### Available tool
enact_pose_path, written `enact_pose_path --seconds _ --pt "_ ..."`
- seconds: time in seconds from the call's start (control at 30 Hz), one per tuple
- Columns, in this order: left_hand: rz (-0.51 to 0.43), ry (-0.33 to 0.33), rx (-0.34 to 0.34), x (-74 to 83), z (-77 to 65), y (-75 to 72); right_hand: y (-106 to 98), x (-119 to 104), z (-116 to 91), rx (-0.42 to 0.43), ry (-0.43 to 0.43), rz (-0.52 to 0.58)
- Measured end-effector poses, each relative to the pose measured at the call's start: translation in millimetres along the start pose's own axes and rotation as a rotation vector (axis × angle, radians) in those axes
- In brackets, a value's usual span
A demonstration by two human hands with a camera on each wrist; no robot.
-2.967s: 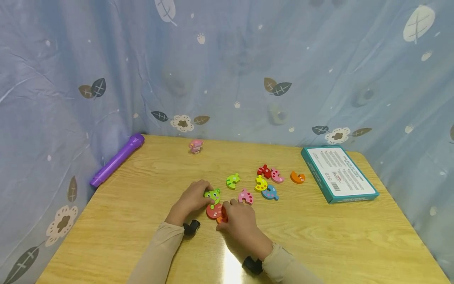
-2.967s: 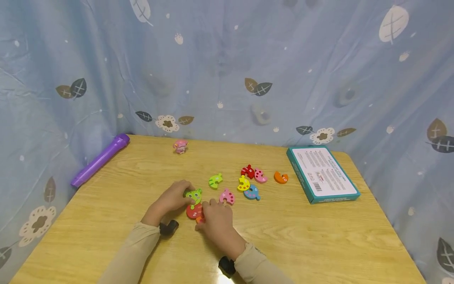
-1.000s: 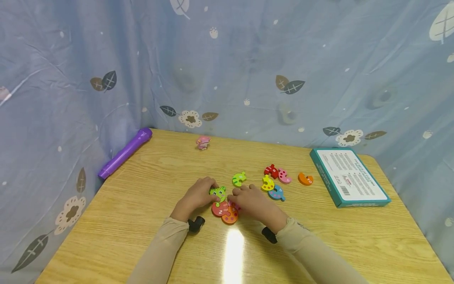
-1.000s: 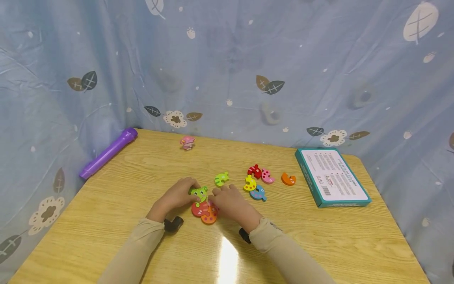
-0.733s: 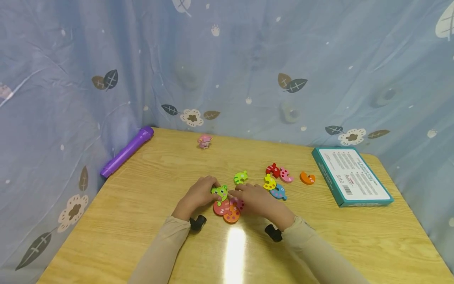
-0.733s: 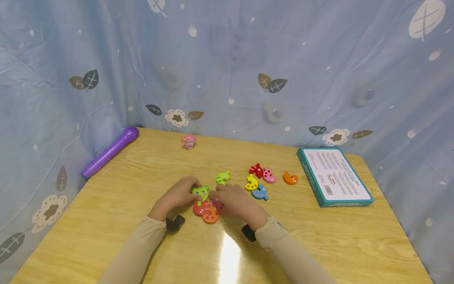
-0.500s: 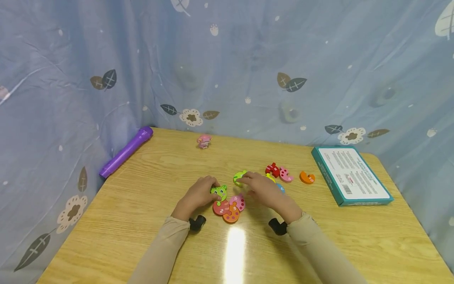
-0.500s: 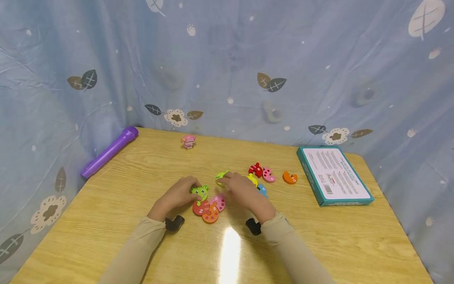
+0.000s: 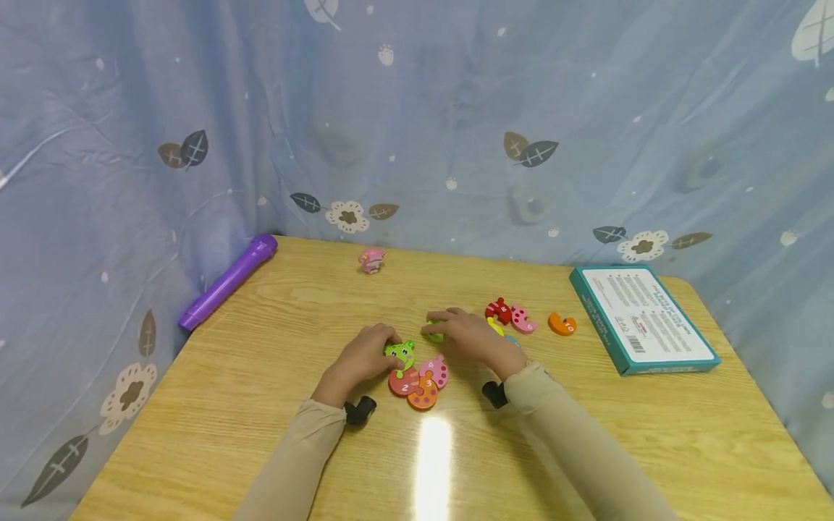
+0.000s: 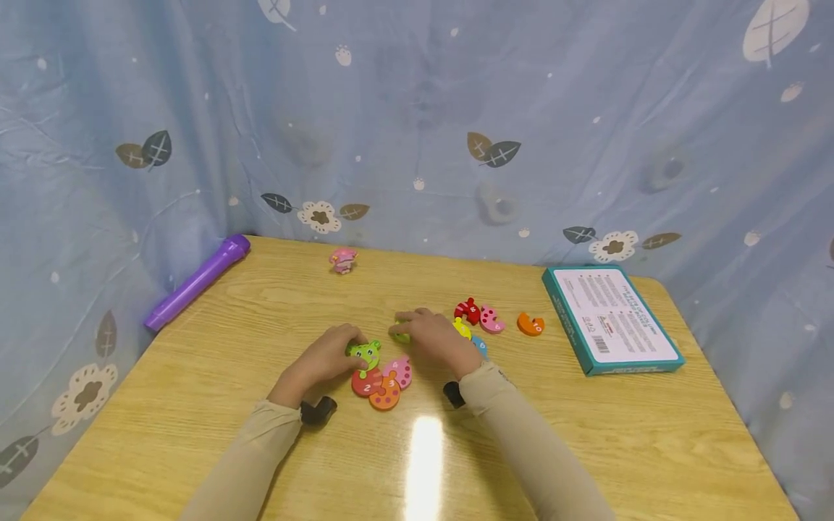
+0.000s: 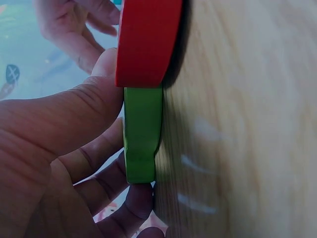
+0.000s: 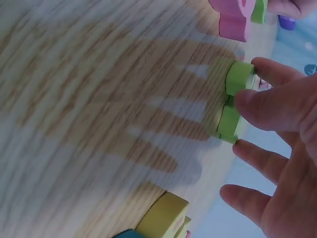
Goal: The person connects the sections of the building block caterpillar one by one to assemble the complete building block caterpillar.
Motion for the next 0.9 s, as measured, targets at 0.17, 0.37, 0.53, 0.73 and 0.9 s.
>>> enact_pose_path --seconds 0.17,0.37,0.53,0.73,0.9 --pt "-0.016 0.014 0.007 1.4 -4.0 -0.6 2.6 -1.0 -1.7 -0.009 0.046 -0.031" --pt "-0.006 0.018 0.008 1.2 -0.4 -0.7 4.5 3.8 -3.0 -0.043 0.132 0.007" --pt "-0.011 0.012 0.006 1.5 3.4 -2.3 1.1 6.4 -8.8 -0.065 0.198 0.011" --pt "-0.017 0.017 0.005 -0.5 -1.0 1.2 -1.5 -2.7 -25.5 -0.087 0.216 -0.009" --pt "-0.01 0.025 0.016 -0.5 0.3 -0.1 -3.2 -8.9 -29.1 -0.114 0.205 -0.015"
Point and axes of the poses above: each hand's wrist, its own z-axis towards the middle knuckle, its own y-axis out of the palm, x = y × z, the point moved 4 cm from there along z, towards the middle knuckle, and after that the axes turned 6 degrees about -z, right-handed, at the moved point
